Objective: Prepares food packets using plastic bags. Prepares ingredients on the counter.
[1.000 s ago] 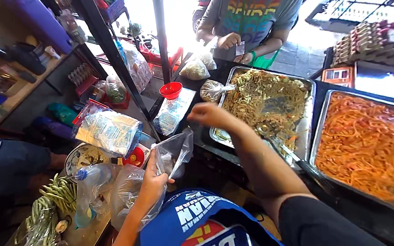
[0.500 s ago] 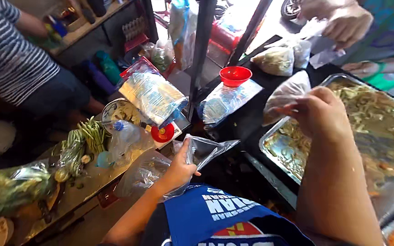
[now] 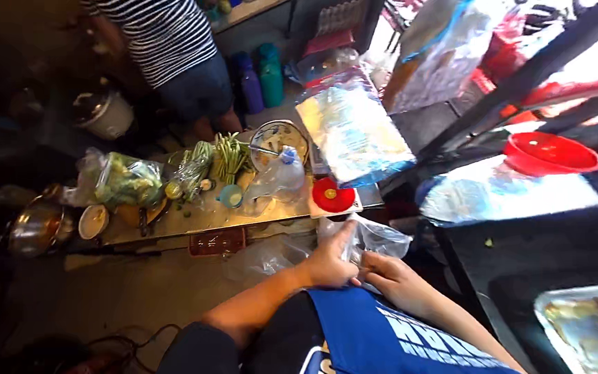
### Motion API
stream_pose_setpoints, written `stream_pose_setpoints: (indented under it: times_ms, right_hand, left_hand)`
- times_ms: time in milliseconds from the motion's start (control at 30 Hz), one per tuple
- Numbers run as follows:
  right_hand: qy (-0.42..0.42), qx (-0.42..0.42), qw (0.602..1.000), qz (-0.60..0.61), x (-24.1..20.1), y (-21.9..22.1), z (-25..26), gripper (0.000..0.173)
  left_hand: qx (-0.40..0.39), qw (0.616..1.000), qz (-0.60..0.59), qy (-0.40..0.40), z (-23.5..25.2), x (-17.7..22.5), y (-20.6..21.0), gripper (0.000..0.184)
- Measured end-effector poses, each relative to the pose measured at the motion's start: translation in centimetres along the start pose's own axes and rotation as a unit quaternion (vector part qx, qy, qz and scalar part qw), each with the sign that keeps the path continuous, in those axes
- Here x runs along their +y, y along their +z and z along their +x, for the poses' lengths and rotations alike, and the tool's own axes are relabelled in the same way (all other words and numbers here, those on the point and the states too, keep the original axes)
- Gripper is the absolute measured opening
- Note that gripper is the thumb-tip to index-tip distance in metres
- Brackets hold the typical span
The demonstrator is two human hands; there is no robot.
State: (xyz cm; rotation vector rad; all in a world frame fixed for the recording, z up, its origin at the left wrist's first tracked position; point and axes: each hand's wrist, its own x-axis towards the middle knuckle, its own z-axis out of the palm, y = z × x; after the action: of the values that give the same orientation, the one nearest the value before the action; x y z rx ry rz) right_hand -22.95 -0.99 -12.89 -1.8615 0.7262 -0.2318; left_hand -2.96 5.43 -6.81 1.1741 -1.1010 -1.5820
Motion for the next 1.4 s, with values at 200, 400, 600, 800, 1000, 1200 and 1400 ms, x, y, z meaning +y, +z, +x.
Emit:
stream_pose_setpoints:
  times_ms: [200, 400, 600, 800, 1000, 1200, 1400]
  right_hand:
    - [-0.028, -0.061, 0.995, -0.072, -3.1, 1.1, 4.0, 0.033]
    - [-0.002, 0.049, 0.998, -0.025, -4.8, -4.5, 6.1, 0.033]
    - [0.165, 0.009, 0.939, -0.303, -1.4, -3.4, 15.2, 0.036]
    - [0.232, -0.02, 0.889, -0.395, 0.5, -0.4, 18.6, 0.04]
    - [0.231, 0.025, 0.888, -0.396, 0.9, 0.4, 18.8, 0.035]
    - [0.24, 0.116, 0.917, -0.295, 0.7, 0.1, 17.4, 0.031]
    - [0.0, 0.212, 0.969, -0.125, -3.9, 1.6, 9.3, 0.03]
  left_hand:
    - [0.034, 0.999, -0.018, -0.008, -2.4, -0.3, -2.3, 0.093]
    - [0.082, 0.994, -0.068, -0.017, -4.6, -1.9, -4.9, 0.097]
    - [0.123, 0.988, -0.078, -0.054, -6.3, -2.4, -7.0, 0.099]
    - [0.137, 0.985, -0.083, -0.069, -6.9, -2.6, -8.7, 0.102]
    - [0.137, 0.983, -0.086, -0.089, -6.8, -2.5, -9.4, 0.101]
    - [0.17, 0.978, -0.073, -0.1, -6.9, -2.7, -8.9, 0.101]
    - [0.209, 0.97, -0.088, -0.09, -7.4, -3.5, -7.5, 0.101]
